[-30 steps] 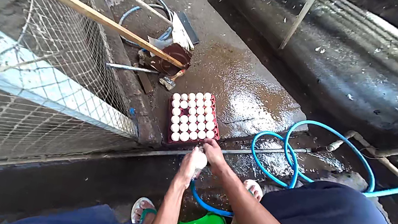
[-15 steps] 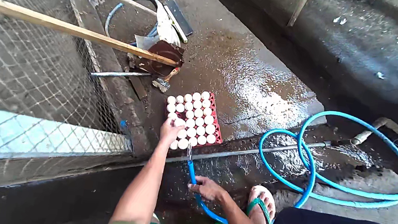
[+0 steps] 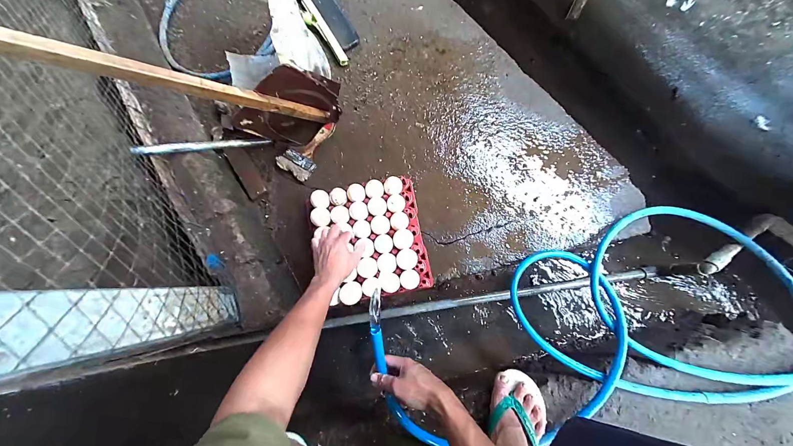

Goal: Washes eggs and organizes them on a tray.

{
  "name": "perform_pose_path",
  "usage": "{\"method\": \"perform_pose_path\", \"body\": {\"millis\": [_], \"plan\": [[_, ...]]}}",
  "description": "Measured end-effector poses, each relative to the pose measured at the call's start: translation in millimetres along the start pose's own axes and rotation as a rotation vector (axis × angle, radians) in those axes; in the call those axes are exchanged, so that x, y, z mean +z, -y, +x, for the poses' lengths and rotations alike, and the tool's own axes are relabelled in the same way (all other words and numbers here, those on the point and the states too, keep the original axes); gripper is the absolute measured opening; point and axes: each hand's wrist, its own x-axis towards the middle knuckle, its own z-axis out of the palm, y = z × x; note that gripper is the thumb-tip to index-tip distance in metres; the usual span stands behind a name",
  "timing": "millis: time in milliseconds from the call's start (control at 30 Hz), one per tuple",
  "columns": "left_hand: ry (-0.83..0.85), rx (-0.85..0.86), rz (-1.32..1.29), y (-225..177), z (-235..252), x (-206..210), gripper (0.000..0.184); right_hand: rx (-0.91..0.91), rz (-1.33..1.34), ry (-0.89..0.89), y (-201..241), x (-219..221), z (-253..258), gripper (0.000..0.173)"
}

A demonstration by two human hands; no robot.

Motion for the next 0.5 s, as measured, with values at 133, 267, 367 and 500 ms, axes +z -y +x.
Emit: {"method": "perform_pose_path", "body": {"millis": [133,267,367,500], "plan": [[0.155,-0.094,0.067,-20,-1,4,0.061,-0.009,0.006,-0.004,-1,-1,-2,0.035],[0.196,-0.165,0.08,-30,11,9,0.053,-0.003,-0.011,-0.006,-1,0,-2,0.035],[0.209,-0.188,0.072,-33,13,4,0.054,-0.01,-0.019,-0.018,-1,-1,-2,0.035],[0.18,-0.187,0.075,-26,9,6,0.062,-0.019,-0.028,-0.017,1,3,-3,0.036]]}}
